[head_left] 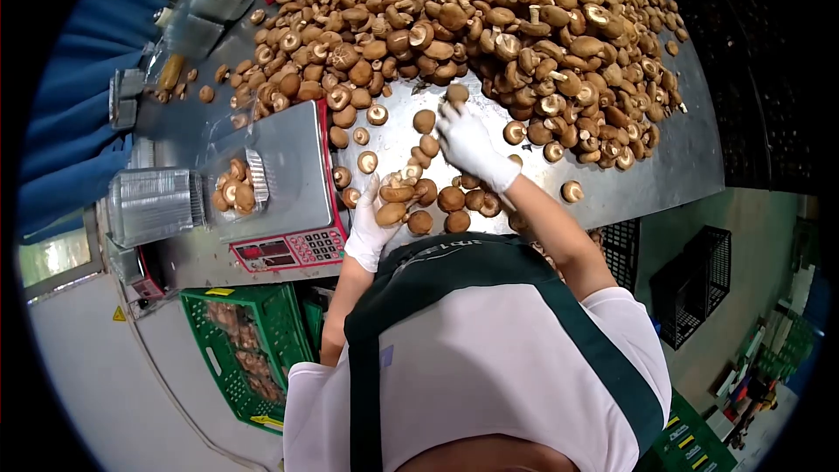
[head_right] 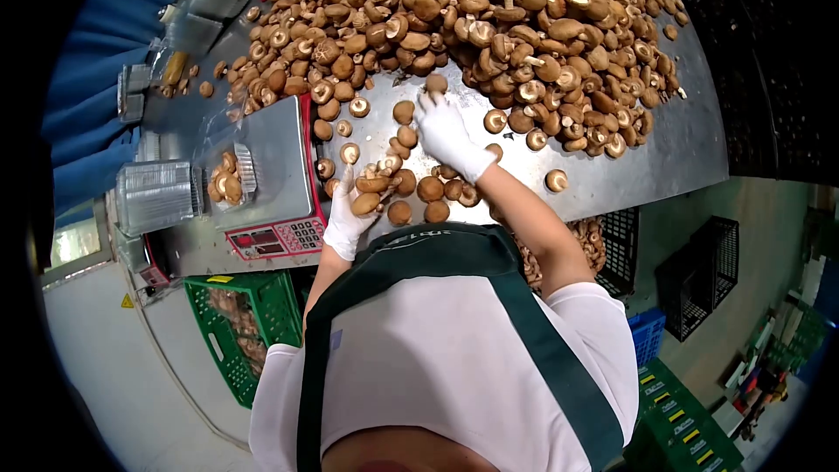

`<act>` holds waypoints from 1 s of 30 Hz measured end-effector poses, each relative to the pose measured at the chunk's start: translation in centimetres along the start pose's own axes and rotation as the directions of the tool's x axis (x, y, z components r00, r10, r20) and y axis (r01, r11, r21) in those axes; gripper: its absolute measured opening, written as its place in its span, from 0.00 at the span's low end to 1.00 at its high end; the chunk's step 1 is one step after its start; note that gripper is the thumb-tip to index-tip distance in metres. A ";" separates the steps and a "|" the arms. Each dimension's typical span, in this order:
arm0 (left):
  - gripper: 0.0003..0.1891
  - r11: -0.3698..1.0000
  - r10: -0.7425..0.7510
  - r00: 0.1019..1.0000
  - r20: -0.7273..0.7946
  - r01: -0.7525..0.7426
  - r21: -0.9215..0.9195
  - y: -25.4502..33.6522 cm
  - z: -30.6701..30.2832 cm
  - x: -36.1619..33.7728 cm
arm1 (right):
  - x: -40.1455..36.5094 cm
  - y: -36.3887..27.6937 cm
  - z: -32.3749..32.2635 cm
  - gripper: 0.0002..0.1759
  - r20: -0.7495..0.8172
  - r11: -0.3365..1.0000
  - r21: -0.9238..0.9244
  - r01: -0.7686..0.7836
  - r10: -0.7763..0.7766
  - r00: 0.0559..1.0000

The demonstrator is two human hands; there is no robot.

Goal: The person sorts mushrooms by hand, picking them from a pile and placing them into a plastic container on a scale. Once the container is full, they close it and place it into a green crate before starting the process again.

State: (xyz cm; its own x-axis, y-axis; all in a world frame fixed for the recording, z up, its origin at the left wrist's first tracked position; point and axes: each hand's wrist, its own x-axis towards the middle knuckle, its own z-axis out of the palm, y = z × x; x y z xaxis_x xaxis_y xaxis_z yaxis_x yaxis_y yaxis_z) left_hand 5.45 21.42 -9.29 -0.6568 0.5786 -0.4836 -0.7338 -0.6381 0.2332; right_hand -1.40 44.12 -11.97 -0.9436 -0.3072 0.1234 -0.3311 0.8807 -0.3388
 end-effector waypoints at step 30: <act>0.23 -0.337 0.940 0.171 0.294 0.357 0.871 17.0 -0.4 -9.4 | -6.1 2.2 -5.9 0.12 -0.267 0.885 0.263 -0.384 0.450 0.852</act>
State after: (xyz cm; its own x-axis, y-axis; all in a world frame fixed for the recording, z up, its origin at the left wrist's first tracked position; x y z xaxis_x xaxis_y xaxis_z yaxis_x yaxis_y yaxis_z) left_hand -0.80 4.90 -1.15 -0.8535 -0.3516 0.3846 -0.1381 0.8643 0.4837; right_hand 3.68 50.04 -7.92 -0.9520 0.2302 0.2018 0.0685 0.8027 -0.5925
